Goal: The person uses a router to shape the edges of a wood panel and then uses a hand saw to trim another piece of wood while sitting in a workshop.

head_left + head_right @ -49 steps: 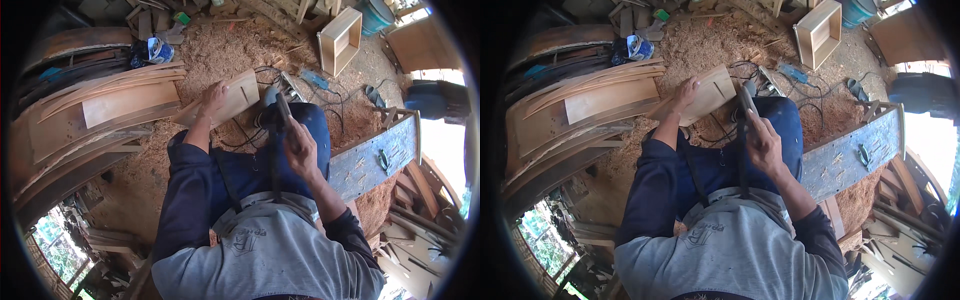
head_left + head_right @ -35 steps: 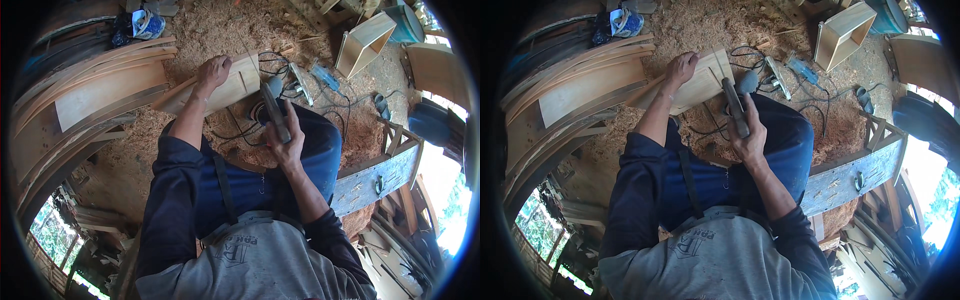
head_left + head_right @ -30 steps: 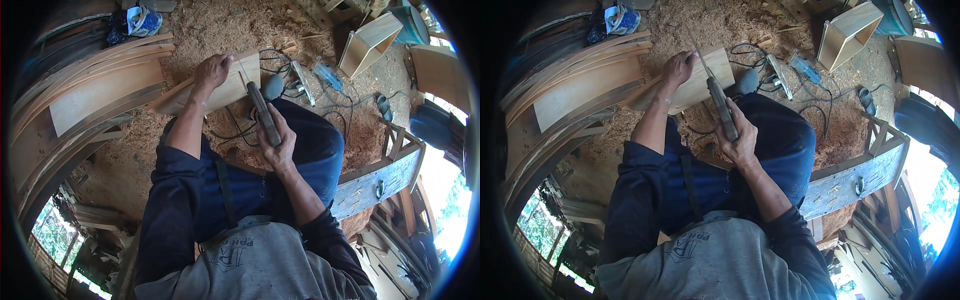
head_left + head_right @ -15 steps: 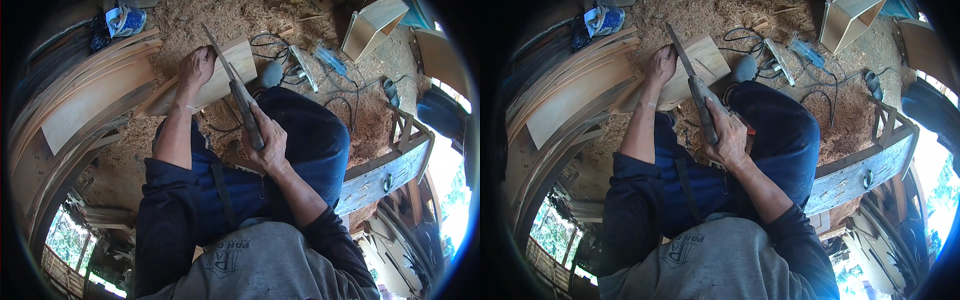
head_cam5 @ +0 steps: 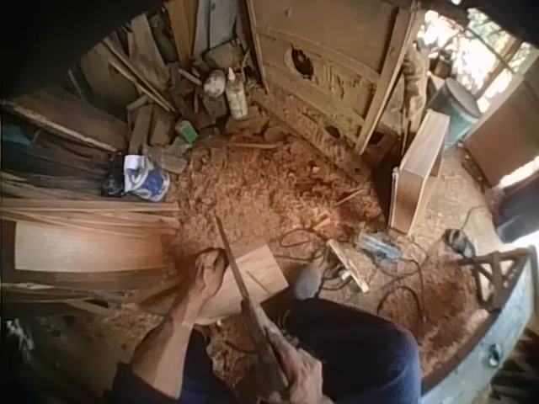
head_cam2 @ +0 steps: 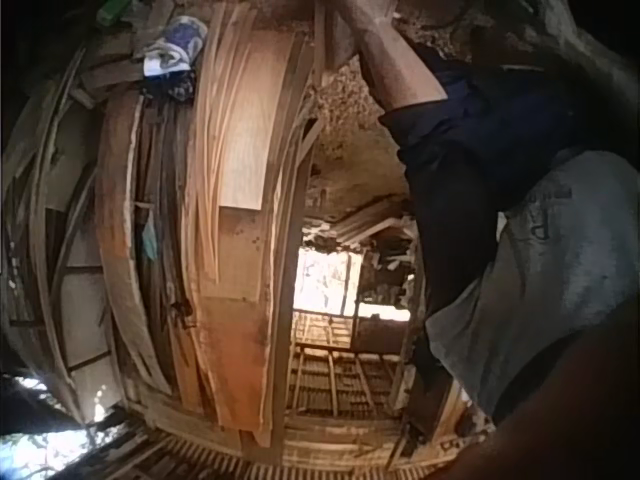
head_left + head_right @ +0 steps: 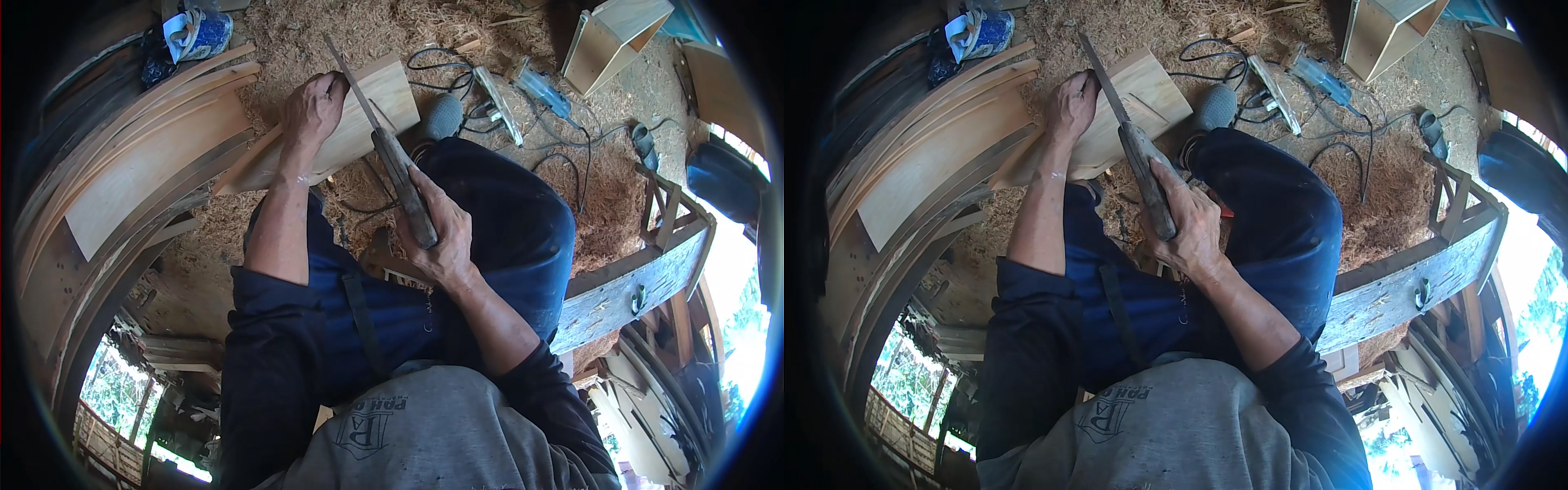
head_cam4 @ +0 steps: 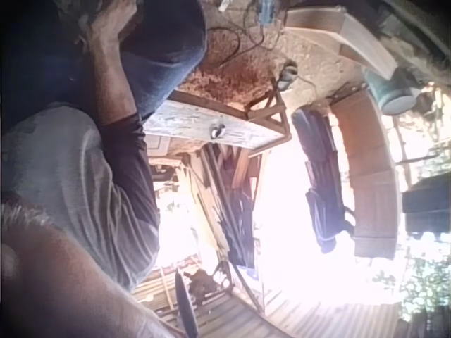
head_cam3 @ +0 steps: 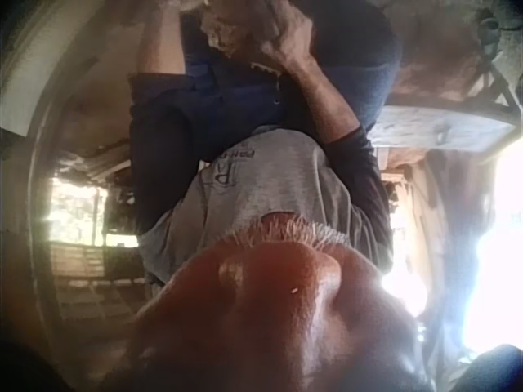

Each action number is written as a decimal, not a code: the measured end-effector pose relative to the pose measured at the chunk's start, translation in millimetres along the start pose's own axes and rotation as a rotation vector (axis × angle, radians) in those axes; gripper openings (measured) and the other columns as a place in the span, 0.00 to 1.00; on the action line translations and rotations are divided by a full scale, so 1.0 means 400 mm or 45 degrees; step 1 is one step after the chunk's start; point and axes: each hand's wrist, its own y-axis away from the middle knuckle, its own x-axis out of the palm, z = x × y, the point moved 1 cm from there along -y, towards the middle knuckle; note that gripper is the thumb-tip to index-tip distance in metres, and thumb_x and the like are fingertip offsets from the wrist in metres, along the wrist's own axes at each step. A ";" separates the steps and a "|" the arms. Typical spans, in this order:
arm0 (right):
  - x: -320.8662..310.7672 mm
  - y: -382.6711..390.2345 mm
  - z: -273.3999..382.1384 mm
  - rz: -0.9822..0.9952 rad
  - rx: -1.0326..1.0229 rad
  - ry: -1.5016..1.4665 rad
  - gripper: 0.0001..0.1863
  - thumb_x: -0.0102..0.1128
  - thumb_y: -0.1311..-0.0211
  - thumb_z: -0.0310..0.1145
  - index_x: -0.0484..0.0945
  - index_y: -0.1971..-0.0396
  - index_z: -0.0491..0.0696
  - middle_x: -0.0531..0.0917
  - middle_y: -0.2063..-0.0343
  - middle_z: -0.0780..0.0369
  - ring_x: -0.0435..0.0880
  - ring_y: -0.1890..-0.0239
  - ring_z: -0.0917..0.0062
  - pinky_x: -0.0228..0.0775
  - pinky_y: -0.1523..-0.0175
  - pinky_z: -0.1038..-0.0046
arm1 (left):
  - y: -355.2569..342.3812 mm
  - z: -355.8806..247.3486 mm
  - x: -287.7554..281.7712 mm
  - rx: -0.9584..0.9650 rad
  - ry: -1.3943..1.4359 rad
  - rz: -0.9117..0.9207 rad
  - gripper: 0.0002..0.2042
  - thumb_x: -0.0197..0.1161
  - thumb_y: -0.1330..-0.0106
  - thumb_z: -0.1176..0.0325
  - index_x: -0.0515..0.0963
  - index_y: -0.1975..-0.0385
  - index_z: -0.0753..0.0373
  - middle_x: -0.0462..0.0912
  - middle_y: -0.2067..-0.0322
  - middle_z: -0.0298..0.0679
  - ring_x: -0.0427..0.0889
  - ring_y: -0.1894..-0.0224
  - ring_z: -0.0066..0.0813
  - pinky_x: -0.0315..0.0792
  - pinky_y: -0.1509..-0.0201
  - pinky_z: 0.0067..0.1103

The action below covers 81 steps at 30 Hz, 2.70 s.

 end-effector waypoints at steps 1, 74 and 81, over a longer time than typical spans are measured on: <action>-0.001 0.000 0.000 -0.003 0.000 -0.002 0.31 0.69 0.49 0.26 0.72 0.41 0.39 0.84 0.55 0.48 0.87 0.56 0.57 0.79 0.50 0.65 | -0.001 -0.004 -0.001 0.002 -0.002 0.000 0.14 0.51 0.30 0.56 0.82 0.62 0.55 0.85 0.64 0.49 0.83 0.61 0.57 0.76 0.57 0.43; 0.034 -0.171 0.060 0.070 0.281 -0.008 0.31 0.62 0.47 0.22 0.72 0.39 0.40 0.86 0.57 0.48 0.87 0.54 0.55 0.78 0.49 0.65 | -0.002 -0.024 -0.012 0.191 -0.080 -0.136 0.12 0.53 0.28 0.59 0.78 0.68 0.60 0.83 0.67 0.45 0.83 0.65 0.49 0.76 0.61 0.38; -0.016 -0.068 0.056 -0.059 0.085 -0.092 0.29 0.63 0.46 0.28 0.74 0.41 0.43 0.84 0.62 0.43 0.85 0.59 0.50 0.77 0.55 0.64 | -0.022 -0.015 0.002 0.115 -0.069 -0.190 0.14 0.51 0.28 0.57 0.78 0.68 0.61 0.83 0.68 0.46 0.83 0.65 0.50 0.75 0.61 0.39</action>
